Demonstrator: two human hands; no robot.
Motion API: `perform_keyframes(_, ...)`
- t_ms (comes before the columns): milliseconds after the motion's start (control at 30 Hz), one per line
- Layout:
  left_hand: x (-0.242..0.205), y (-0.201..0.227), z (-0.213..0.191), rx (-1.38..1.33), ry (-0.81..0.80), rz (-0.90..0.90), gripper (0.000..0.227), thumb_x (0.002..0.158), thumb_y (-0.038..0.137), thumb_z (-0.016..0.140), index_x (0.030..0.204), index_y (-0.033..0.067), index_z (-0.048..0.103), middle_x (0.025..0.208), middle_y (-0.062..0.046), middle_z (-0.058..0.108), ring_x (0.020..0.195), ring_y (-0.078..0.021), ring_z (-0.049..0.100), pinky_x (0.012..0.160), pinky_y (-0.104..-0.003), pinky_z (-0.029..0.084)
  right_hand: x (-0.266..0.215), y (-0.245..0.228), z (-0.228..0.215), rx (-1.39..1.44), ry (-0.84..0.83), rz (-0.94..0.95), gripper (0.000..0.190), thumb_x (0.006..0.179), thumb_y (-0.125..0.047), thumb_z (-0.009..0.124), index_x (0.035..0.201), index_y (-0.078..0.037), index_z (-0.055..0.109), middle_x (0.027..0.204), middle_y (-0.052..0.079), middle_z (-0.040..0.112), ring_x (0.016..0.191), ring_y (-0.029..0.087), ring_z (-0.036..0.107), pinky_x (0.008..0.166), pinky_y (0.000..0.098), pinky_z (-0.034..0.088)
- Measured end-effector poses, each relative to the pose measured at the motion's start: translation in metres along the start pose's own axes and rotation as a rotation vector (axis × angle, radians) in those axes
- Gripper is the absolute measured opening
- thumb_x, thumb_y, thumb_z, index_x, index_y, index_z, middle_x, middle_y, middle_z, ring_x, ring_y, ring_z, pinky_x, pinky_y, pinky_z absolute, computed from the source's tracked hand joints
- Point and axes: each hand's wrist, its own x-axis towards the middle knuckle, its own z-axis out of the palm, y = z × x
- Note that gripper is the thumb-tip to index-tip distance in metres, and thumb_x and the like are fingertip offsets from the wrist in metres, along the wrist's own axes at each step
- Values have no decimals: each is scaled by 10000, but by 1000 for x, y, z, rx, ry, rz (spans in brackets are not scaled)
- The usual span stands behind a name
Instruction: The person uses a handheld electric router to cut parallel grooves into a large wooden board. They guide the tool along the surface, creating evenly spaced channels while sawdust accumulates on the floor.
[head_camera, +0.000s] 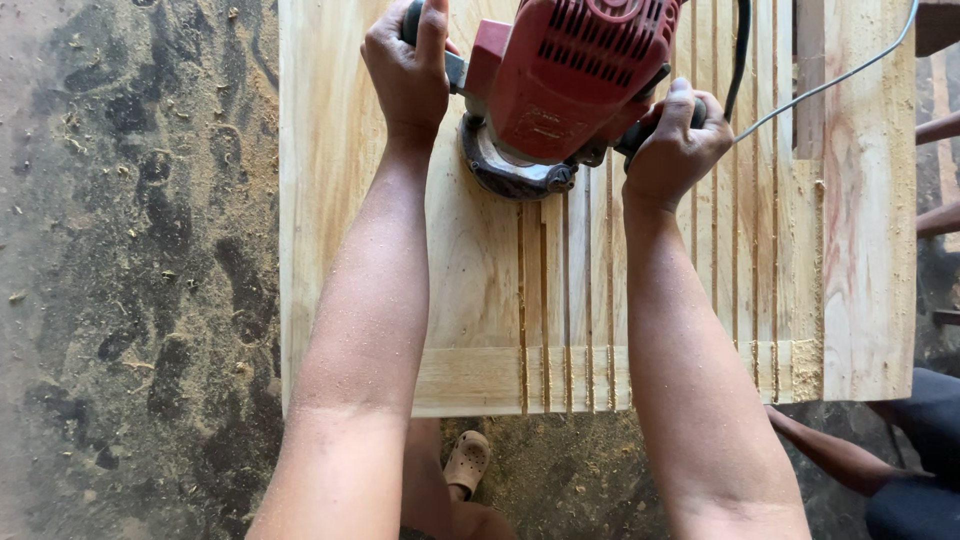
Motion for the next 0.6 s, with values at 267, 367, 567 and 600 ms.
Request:
perform_keyframes(267,9,-12,2,22,2,25,412,990,294,635,673,31,607,564,-39,681,519,-129,690,534,-303,529,9,11,4,22,-2,-19,327,1006,-130,629,695,-36,597,593,24,604,514,103,554,506,273,461)
perform_keyframes(367,13,-18,3,42,-10,36,423,984,294,637,654,30,643,566,-43,693,513,-138,705,531,-304,534,15,17,7,21,0,-31,322,1007,-133,627,701,-36,603,597,26,609,516,105,560,505,273,463)
perform_keyframes(567,21,-21,6,52,-14,56,419,976,270,645,643,15,650,559,-42,700,490,-141,708,513,-302,539,21,22,10,17,-13,-52,313,1018,-136,630,719,-43,618,603,30,618,523,110,576,511,273,466)
perform_keyframes(600,23,-22,6,48,-11,62,413,978,265,637,651,13,647,556,-40,693,490,-139,705,507,-301,538,22,22,11,15,-19,-47,308,1015,-140,628,722,-49,617,599,28,621,516,109,586,504,271,478)
